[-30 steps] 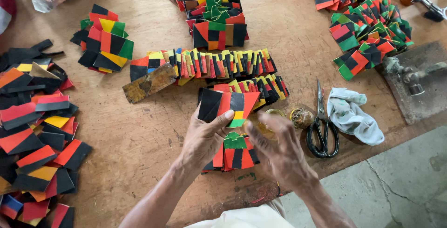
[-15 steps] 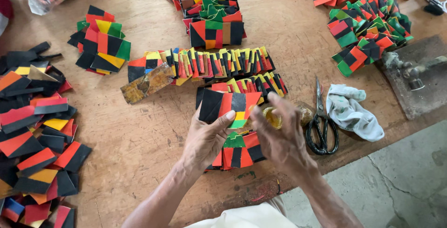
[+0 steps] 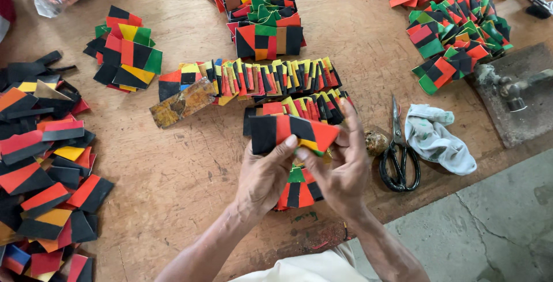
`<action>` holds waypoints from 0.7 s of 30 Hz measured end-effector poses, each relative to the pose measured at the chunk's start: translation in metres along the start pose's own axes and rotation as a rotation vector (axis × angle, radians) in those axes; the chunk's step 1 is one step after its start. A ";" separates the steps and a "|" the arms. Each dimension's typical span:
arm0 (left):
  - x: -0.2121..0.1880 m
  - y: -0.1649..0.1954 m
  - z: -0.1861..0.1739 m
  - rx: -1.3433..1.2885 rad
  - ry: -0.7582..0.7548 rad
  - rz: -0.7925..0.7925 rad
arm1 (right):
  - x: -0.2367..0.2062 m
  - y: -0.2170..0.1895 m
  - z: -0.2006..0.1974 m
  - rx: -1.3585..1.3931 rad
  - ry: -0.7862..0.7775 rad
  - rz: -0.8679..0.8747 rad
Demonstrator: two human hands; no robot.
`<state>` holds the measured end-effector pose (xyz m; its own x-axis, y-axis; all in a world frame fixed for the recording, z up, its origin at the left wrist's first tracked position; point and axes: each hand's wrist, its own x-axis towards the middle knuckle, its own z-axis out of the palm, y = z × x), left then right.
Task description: The person sits at a workbench covered with piles of colorful cut leather pieces and assembles them into patchwork panels. They pick up pieces one at a time, apply glue from a small jar, and press the pieces onto a growing panel, adding finished panels to a row on the table.
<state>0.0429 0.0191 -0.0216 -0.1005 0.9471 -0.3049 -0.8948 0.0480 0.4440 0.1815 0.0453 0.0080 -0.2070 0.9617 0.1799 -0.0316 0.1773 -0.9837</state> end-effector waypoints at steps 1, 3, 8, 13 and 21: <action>-0.001 0.005 0.002 0.052 -0.100 -0.022 | 0.003 0.000 -0.001 0.080 0.048 0.025; -0.005 0.024 0.004 0.155 -0.297 -0.061 | 0.010 -0.003 -0.011 0.084 -0.006 0.004; -0.001 0.081 -0.002 0.453 -0.697 -0.254 | 0.020 -0.012 -0.032 0.032 -0.232 -0.028; 0.004 0.088 -0.001 0.677 -0.674 -0.235 | 0.024 -0.013 -0.031 0.014 -0.329 0.002; 0.031 0.118 -0.030 1.517 -0.532 0.554 | 0.019 -0.017 -0.056 -0.334 -0.170 -0.217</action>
<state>-0.0785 0.0444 -0.0037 0.1934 0.9319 0.3069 0.4156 -0.3612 0.8348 0.2326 0.0724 0.0286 -0.3895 0.8514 0.3512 0.2205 0.4564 -0.8620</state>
